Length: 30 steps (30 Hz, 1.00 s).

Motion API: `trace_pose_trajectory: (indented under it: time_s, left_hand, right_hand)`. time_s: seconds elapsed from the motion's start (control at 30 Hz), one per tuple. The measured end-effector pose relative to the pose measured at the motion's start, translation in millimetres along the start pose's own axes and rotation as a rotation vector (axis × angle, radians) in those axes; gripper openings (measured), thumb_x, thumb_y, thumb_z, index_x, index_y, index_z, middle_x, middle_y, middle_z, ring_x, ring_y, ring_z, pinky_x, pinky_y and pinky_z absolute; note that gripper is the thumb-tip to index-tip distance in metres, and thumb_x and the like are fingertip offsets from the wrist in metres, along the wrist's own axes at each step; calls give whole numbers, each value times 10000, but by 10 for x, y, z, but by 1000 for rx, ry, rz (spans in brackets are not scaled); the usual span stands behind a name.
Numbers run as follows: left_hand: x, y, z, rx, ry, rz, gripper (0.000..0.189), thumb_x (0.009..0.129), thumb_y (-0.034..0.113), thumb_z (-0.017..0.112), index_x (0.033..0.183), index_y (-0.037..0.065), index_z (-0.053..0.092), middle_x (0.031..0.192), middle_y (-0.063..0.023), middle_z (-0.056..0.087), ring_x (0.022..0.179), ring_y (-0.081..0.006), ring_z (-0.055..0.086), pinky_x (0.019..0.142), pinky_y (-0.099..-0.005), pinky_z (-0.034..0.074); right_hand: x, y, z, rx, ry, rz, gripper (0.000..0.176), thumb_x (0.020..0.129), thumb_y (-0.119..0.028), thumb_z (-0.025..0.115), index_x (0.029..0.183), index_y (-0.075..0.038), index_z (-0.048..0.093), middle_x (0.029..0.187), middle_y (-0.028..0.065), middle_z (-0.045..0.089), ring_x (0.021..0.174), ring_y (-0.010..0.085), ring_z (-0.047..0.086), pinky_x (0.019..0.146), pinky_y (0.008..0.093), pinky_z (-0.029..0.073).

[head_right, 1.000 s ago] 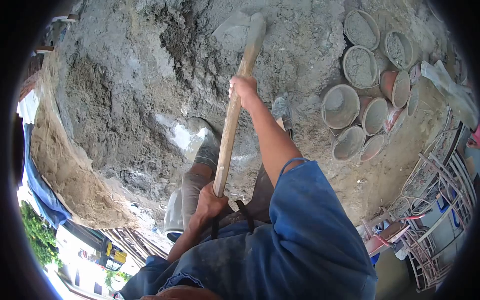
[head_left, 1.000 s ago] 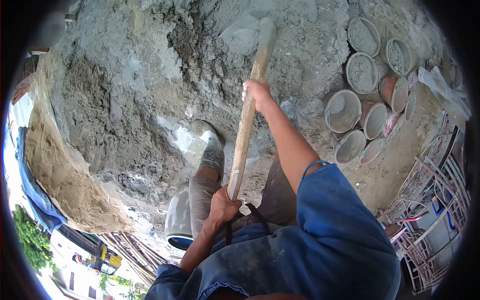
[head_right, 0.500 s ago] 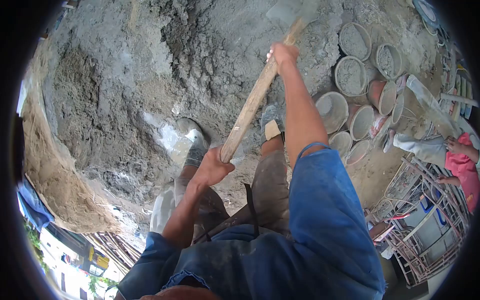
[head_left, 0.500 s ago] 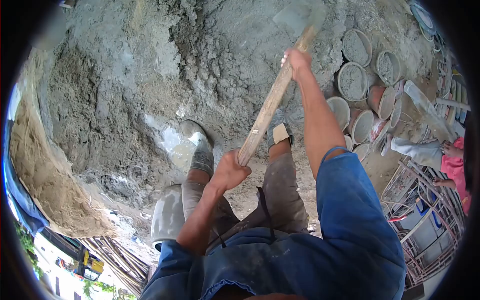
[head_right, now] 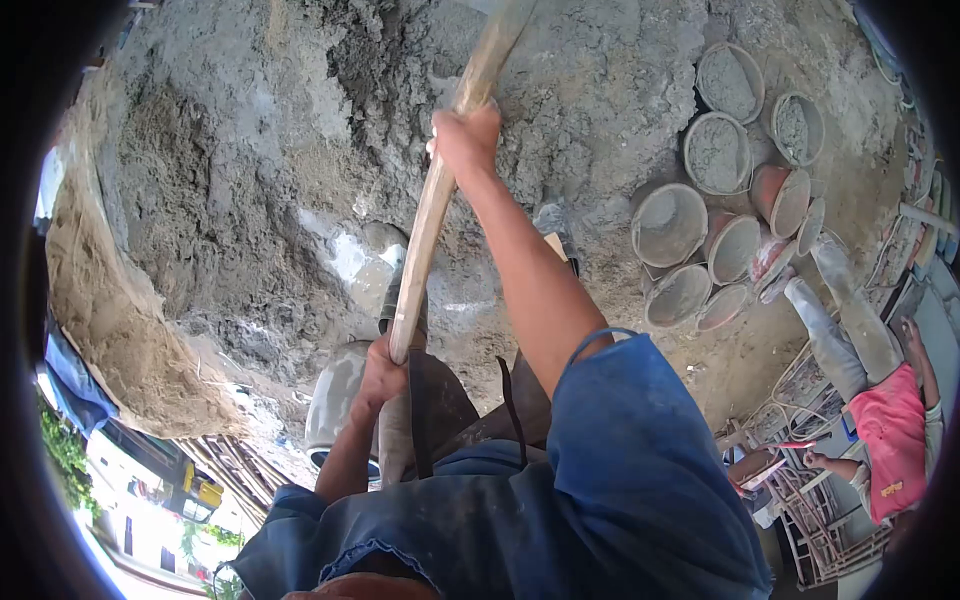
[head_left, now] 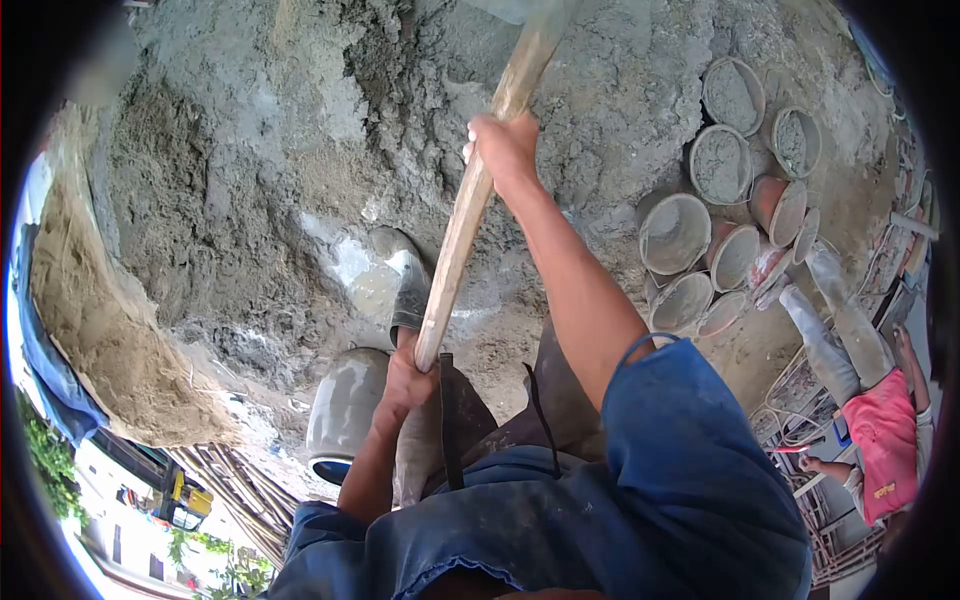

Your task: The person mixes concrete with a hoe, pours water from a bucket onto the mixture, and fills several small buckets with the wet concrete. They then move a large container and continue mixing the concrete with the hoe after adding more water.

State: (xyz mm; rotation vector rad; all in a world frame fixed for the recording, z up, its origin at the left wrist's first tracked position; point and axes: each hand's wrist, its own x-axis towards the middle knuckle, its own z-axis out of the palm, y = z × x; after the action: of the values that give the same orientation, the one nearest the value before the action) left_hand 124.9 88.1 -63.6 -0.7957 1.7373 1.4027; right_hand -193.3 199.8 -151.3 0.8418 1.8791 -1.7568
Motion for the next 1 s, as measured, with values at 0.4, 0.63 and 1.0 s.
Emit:
trace_pose_trajectory:
  time_s: [0.4, 0.63, 1.0]
  left_hand:
    - [-1511, 669, 244, -319, -412, -363, 210, 670, 23, 628, 880, 26, 617, 765, -10, 562, 739, -101, 517, 655, -282, 430]
    - [243, 1118, 293, -22, -252, 16, 197, 664, 3, 661, 793, 68, 526, 683, 27, 494, 627, -78, 465, 541, -276, 395]
    - [-1119, 2153, -336, -225, -371, -87, 671, 879, 234, 641, 1388, -80, 337, 1232, -204, 534, 1201, -258, 481, 1020, -348, 369]
  right_hand:
    - [-904, 322, -963, 54, 21, 312, 74, 737, 4, 594, 716, 19, 526, 593, 62, 518, 413, 158, 532, 355, 309, 436]
    - [682, -353, -1134, -93, 176, 193, 106, 698, -55, 625, 673, -3, 536, 602, 89, 559, 482, 194, 576, 449, 345, 485]
    - [-77, 1023, -794, 294, -67, 717, 45, 730, -34, 587, 745, -26, 545, 648, 95, 565, 519, 222, 569, 498, 381, 501]
